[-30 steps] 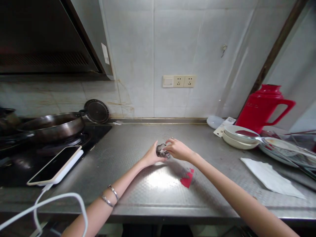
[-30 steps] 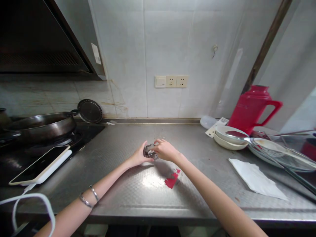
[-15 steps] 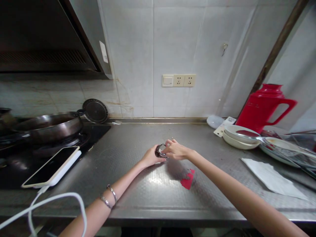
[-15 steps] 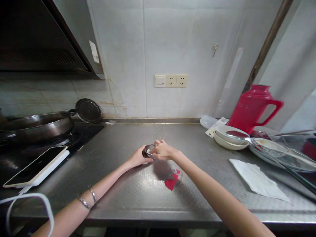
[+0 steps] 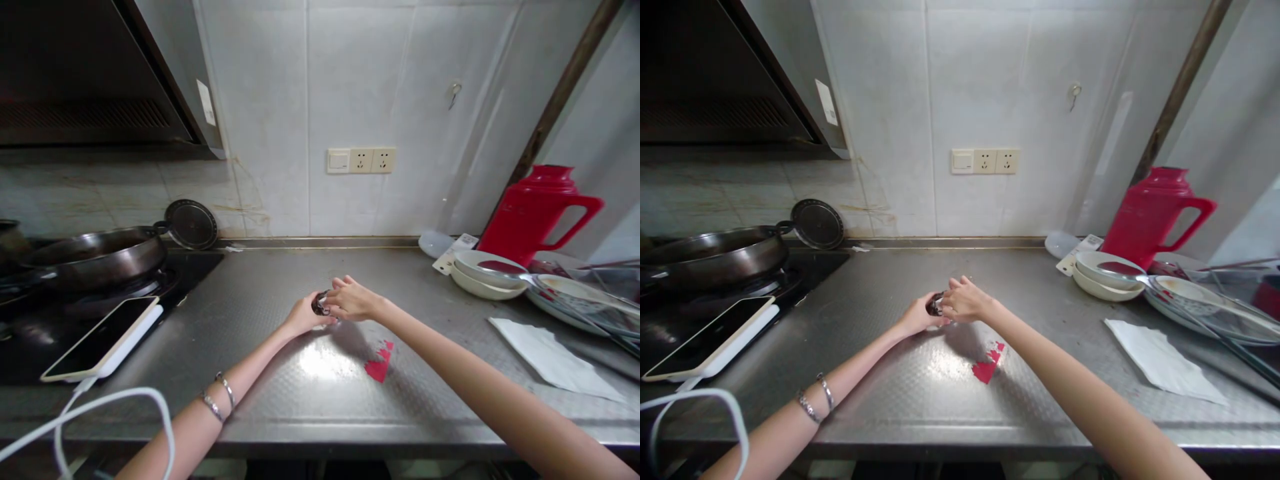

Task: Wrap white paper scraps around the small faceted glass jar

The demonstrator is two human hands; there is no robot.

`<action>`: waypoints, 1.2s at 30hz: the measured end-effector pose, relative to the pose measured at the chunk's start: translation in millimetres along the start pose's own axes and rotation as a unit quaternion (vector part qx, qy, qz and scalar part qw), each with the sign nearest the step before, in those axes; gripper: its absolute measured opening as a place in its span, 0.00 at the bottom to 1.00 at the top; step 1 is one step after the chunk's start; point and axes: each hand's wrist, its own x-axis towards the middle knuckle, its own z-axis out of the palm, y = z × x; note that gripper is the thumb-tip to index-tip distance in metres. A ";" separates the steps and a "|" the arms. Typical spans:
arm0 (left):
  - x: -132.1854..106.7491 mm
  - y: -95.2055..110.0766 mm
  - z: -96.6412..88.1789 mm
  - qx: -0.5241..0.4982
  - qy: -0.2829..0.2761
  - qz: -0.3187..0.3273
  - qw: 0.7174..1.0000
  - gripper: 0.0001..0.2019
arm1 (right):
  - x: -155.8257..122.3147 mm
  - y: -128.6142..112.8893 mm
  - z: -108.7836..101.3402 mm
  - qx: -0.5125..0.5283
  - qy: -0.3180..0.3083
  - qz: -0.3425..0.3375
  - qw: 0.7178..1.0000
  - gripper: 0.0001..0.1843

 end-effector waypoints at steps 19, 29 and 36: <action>0.8 -6.7 1.9 -0.018 0.001 0.018 1.000 0.33 | 2.9 3.1 -5.7 0.165 -0.094 0.103 0.976 0.26; -1.1 -1.6 -1.2 0.008 0.002 0.014 1.000 0.35 | -1.0 -7.3 -3.3 -0.014 -0.057 0.042 0.997 0.22; -0.1 -4.6 -0.1 0.023 0.002 0.014 1.000 0.32 | -3.1 -7.6 -9.2 -0.072 -0.082 0.038 0.993 0.21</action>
